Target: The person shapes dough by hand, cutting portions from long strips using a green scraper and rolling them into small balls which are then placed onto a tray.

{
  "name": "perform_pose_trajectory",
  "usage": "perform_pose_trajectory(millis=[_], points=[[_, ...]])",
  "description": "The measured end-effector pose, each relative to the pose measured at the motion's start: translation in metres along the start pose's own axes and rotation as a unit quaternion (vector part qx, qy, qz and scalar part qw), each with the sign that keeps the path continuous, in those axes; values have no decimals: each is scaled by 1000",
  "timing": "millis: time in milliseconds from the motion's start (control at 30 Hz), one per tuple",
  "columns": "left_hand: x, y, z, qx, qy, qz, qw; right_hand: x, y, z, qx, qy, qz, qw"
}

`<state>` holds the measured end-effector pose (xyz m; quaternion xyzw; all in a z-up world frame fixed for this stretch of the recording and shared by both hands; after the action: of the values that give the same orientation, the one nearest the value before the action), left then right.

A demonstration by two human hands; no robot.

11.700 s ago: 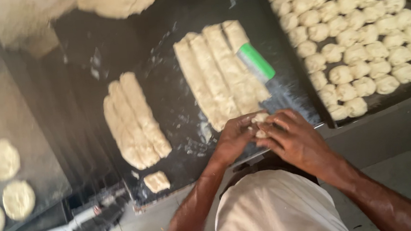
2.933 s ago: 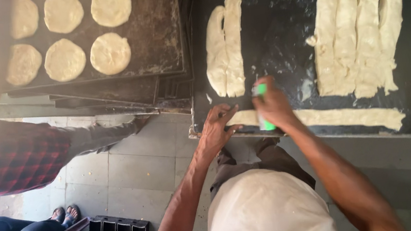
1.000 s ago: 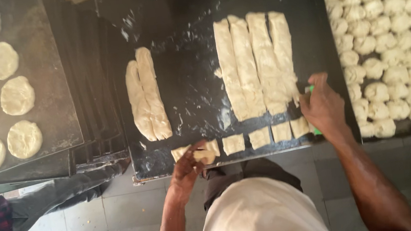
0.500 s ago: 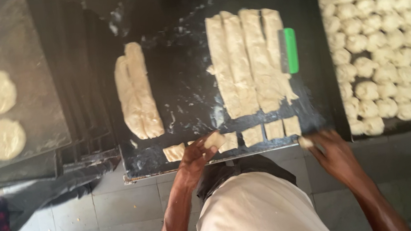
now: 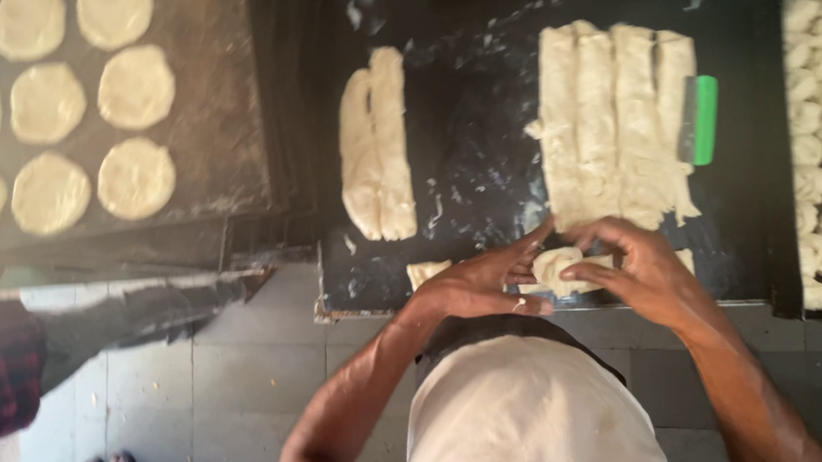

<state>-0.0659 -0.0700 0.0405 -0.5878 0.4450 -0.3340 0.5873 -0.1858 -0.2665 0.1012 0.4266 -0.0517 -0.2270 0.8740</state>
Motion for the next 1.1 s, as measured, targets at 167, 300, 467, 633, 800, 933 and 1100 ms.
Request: perform_pose_trajectory(millis=[167, 300, 467, 633, 800, 933, 1100], points=[[-4, 59, 13, -158, -32, 95, 982, -32, 37, -38, -152, -55, 266, 950], [-19, 46, 33, -262, -41, 180, 947, -45, 43, -70, -165, -89, 270, 944], [-33, -9, 24, -232, -7, -63, 971, -31, 26, -55, 242, -174, 19, 954], [-17, -29, 12, 29, -73, -17, 997, -27, 13, -32, 249, -29, -219, 943], [34, 6, -21, -48, -80, 71, 993, -32, 5, -2, -115, -111, 153, 975], [84, 24, -56, -302, 2, 218, 928, -53, -35, 26, -186, -135, 239, 943], [132, -36, -144, 27, 37, 43, 998, -75, -116, 87, 73, -242, 116, 961]])
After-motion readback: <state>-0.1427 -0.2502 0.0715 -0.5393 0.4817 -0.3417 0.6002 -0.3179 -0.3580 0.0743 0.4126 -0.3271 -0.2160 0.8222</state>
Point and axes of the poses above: each hand's wrist, its own x-axis towards the middle knuckle, its own z-axis out of the back of the hand, y = z × x, the point moved 1 cm from there along x, towards the middle knuckle, and after that the axes turned 11 degrees about -y, right-handed, at the moved point
